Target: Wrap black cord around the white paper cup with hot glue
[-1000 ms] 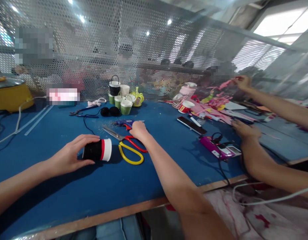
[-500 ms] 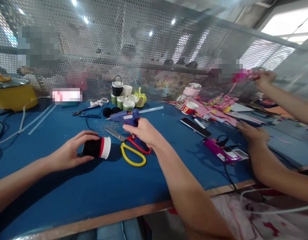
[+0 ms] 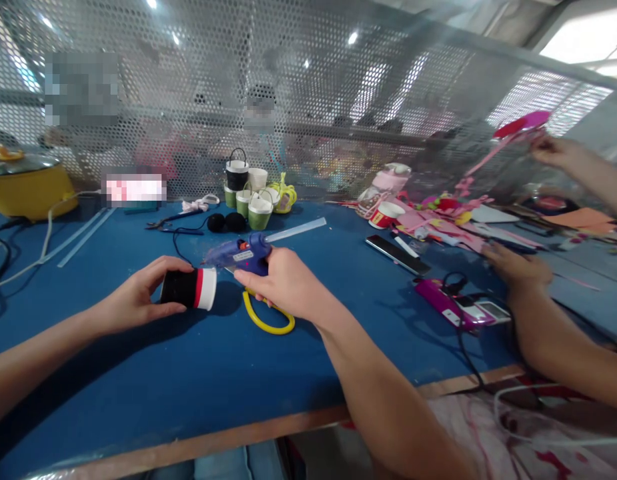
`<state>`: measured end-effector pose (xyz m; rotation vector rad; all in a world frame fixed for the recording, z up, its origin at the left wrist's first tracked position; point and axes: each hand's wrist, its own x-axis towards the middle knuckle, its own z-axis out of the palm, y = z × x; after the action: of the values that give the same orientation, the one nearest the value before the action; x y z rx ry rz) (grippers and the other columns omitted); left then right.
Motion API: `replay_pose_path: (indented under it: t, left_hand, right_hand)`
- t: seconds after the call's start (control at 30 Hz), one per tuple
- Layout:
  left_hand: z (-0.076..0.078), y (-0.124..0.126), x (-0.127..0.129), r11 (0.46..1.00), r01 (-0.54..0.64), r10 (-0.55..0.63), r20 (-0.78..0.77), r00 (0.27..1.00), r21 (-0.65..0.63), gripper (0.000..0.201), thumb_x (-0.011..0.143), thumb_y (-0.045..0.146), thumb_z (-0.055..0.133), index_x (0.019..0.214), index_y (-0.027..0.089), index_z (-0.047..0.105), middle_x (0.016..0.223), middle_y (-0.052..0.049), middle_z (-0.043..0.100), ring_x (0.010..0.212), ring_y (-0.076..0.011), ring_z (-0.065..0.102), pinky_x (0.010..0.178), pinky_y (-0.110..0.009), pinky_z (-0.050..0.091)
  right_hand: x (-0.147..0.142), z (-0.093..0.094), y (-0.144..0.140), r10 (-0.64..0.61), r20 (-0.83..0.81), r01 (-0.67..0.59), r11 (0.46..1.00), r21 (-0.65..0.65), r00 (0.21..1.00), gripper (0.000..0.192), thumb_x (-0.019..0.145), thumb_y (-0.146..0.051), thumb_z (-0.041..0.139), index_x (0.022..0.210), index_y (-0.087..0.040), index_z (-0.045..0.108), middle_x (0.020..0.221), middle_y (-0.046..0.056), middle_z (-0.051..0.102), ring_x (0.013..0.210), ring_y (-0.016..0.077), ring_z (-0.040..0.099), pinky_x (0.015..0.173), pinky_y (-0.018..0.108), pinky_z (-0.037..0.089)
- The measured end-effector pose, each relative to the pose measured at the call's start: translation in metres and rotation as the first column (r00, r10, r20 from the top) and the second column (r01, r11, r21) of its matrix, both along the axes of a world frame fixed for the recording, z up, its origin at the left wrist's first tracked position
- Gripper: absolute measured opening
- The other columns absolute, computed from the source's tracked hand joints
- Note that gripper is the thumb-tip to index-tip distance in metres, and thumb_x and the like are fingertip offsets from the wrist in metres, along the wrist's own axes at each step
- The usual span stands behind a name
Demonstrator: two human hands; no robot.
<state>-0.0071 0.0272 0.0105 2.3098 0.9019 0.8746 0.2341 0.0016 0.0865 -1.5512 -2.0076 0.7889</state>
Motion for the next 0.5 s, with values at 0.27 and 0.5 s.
replay_pose_path:
  t: [0.27,0.5]
  left_hand:
    - [-0.0006,-0.0003,-0.0007,1.000,0.016,-0.016,0.005,1.000,0.025,0.043,0.073,0.021,0.063,0.111,0.022,0.044,0.109,-0.007,0.049,0.102,-0.0218,0.049,0.089,-0.039,0.042]
    - [-0.0018,0.0010,-0.0005,1.000,0.005,-0.006,0.012,1.000,0.014,0.043,0.073,0.022,0.064,0.111,0.022,0.044,0.108,-0.007,0.050,0.099,-0.0217,0.051,0.087,-0.039,0.043]
  right_hand:
    - [-0.0057,-0.0008,-0.0016,-0.002,0.091,0.002,1.000,-0.002,0.996,0.034,0.075,-0.036,0.056,0.047,-0.019,0.047,0.040,-0.001,0.054,0.034,0.0091,0.048,0.039,0.021,0.038]
    - [-0.0044,0.0005,-0.0030,0.012,0.140,-0.010,1.000,-0.012,0.990,0.039,0.076,-0.038,0.054,0.043,-0.021,0.041,0.038,-0.001,0.052,0.035,0.0100,0.048,0.040,0.023,0.038]
